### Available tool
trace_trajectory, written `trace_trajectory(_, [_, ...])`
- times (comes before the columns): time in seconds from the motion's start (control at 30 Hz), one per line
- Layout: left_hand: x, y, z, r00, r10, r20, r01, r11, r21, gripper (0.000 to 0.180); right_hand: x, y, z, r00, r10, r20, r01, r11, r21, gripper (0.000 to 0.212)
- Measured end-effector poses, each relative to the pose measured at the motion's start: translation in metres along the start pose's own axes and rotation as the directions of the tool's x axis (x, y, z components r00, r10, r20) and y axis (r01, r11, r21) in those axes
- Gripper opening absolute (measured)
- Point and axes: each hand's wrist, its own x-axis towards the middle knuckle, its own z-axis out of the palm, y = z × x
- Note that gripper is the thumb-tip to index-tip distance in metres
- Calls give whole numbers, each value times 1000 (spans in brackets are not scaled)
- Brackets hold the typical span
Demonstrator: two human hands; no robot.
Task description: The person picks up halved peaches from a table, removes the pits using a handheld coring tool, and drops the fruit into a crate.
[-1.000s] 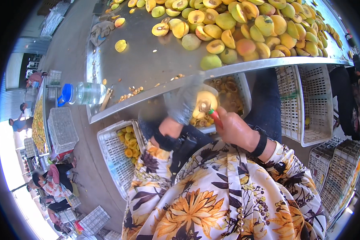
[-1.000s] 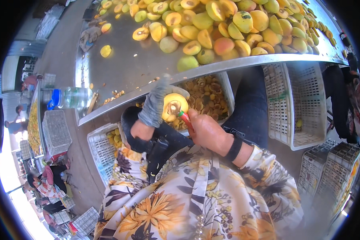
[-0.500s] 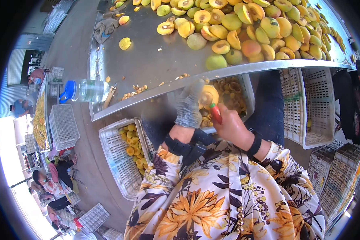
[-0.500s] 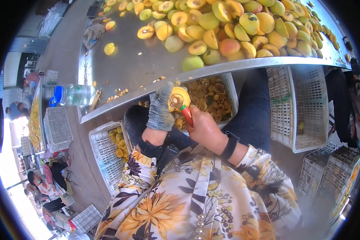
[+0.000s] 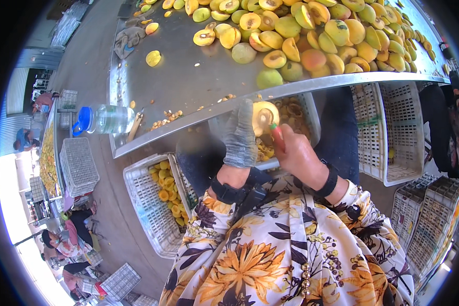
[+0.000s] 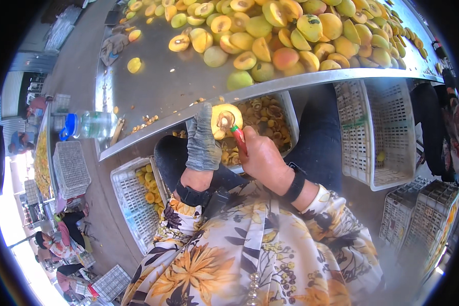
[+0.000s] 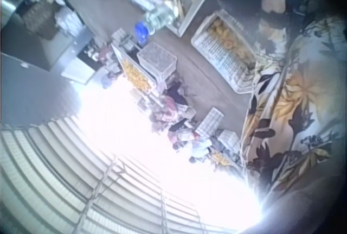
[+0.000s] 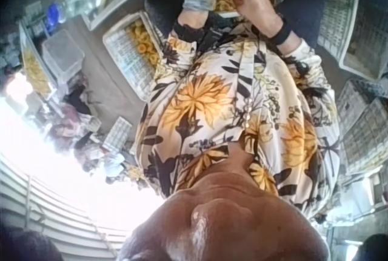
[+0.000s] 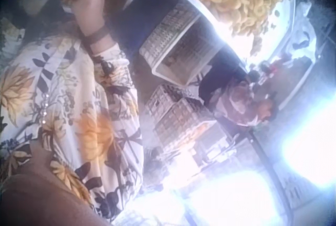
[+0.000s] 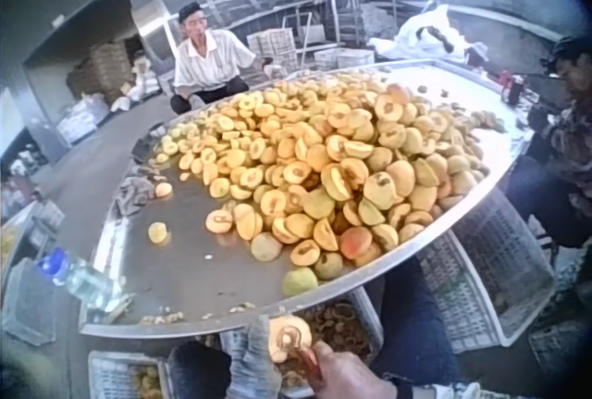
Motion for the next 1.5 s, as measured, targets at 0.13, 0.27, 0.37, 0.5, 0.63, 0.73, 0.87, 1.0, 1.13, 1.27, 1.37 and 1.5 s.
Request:
trace_trajectory(0.13, [10,35,13,883,-468,-10,390,747,-538,35,-6,2,3,999,31,-12,-31,999,23,13])
trace_trajectory(0.27, [17,37,11,897,-439,44,406,783,-471,28,-10,0,5,994,83,65,-84,996,16,16])
trace_trajectory(0.37, [30,27,1,868,-441,228,494,805,-327,27,-16,5,9,989,66,129,-74,996,56,17])
trace_trajectory(0.5, [41,20,-7,689,-527,498,692,683,-234,25,-14,14,10,977,27,210,-67,981,184,17])
trace_trajectory(0.63, [30,-11,-18,771,-403,492,632,571,-523,34,-8,8,8,984,-28,178,-14,973,229,14])
trace_trajectory(0.73, [18,0,-15,757,-511,407,648,508,-567,35,-7,10,11,992,-23,123,-3,978,211,12])
trace_trajectory(0.87, [5,9,-5,776,-567,274,573,456,-681,36,-4,2,3,989,10,149,-36,983,178,12])
trace_trajectory(1.0, [6,18,-1,756,-628,185,528,418,-739,34,-5,0,2,996,-17,92,11,997,74,15])
trace_trajectory(1.13, [10,12,-2,767,-606,213,520,391,-759,32,-4,-3,1,993,15,118,-16,1000,3,24])
trace_trajectory(1.27, [9,22,-1,795,-587,151,481,458,-748,31,-5,-7,3,996,8,91,-10,1000,26,15])
trace_trajectory(1.37, [10,22,-3,815,-556,163,487,504,-713,29,-8,-6,6,997,-20,78,15,998,64,16])
trace_trajectory(1.5, [16,13,-13,798,-514,314,579,508,-637,25,-10,-1,6,978,-40,203,27,997,67,21])
